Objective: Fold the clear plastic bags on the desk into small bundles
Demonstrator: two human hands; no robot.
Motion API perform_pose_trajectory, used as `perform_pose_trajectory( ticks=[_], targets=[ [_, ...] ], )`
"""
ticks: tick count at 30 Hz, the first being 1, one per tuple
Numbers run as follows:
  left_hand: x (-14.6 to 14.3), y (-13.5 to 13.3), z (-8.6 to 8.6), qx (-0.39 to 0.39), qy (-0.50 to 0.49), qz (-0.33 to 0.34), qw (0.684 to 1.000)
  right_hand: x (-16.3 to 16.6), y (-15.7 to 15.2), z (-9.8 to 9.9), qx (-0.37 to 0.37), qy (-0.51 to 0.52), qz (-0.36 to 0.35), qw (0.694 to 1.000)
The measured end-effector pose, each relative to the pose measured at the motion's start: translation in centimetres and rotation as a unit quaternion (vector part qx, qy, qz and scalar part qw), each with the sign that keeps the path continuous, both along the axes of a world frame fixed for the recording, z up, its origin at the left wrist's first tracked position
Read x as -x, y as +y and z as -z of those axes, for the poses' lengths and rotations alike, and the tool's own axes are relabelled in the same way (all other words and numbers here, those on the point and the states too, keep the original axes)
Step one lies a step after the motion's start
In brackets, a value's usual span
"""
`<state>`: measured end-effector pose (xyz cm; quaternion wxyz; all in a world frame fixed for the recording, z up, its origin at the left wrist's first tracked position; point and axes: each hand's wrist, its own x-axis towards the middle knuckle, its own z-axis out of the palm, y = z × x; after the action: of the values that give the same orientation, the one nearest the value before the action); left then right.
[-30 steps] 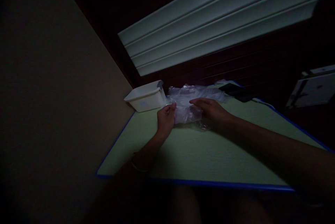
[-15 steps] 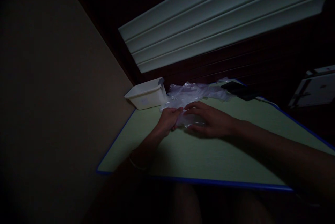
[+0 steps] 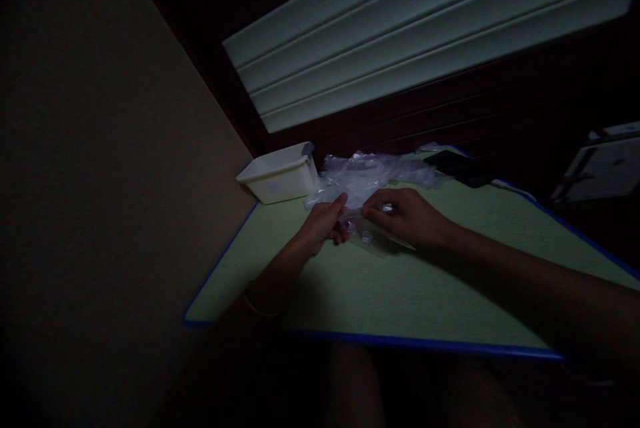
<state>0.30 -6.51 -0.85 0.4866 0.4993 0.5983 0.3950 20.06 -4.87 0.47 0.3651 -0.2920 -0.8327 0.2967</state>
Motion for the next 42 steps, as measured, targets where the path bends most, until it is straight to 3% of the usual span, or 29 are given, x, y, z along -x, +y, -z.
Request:
perform_pose_trajectory(
  ticks=[4, 8, 12, 15, 18, 21, 24, 27, 31, 36, 42],
  targets=[
    [0.0, -0.2, -0.7, 0.031, -0.036, -0.03, 0.998, -0.2, 0.8, 0.3, 0.036, 0.014, 0.026, 0.999],
    [0.2, -0.4, -1.0, 0.053, -0.051, 0.018, 0.997, -0.1, 1.2, 0.4, 0.116, 0.044, 0.08, 0.989],
    [0.6, -0.2, -0.7, 0.051, -0.054, 0.042, 0.996, 0.3, 1.1, 0.5, 0.286, 0.126, 0.129, 0.941],
    [0.9, 0.0, -0.3, 0.022, -0.038, 0.058, 0.997, 0.4, 1.2, 0.9, 0.37, 0.185, 0.106, 0.904],
    [1.1, 0.1, 0.3, -0.033, 0.021, 0.069, 0.997, 0.2, 1.6, 1.3, 0.375, 0.161, 0.092, 0.908],
    [0.9, -0.1, 0.7, -0.128, 0.146, 0.034, 0.98, 0.1, 1.7, 1.2, 0.357, 0.131, 0.09, 0.92],
    [0.5, -0.7, 0.5, -0.272, 0.274, 0.037, 0.922, 0.0, 1.5, 0.9, 0.34, 0.118, 0.096, 0.928],
    [0.1, -1.6, 0.0, -0.361, 0.298, 0.144, 0.872, -0.1, 1.5, 0.8, 0.331, 0.107, 0.121, 0.93],
    [0.1, -2.4, -0.4, -0.377, 0.293, 0.263, 0.838, -0.3, 1.9, 1.0, 0.333, 0.122, 0.159, 0.921],
    [0.5, -2.2, -0.1, -0.385, 0.305, 0.268, 0.829, -0.1, 1.8, 0.7, 0.347, 0.142, 0.174, 0.91],
    [0.4, -2.0, 0.2, -0.419, 0.347, 0.27, 0.795, 0.2, 2.2, 1.0, 0.363, 0.167, 0.169, 0.901]
  ],
)
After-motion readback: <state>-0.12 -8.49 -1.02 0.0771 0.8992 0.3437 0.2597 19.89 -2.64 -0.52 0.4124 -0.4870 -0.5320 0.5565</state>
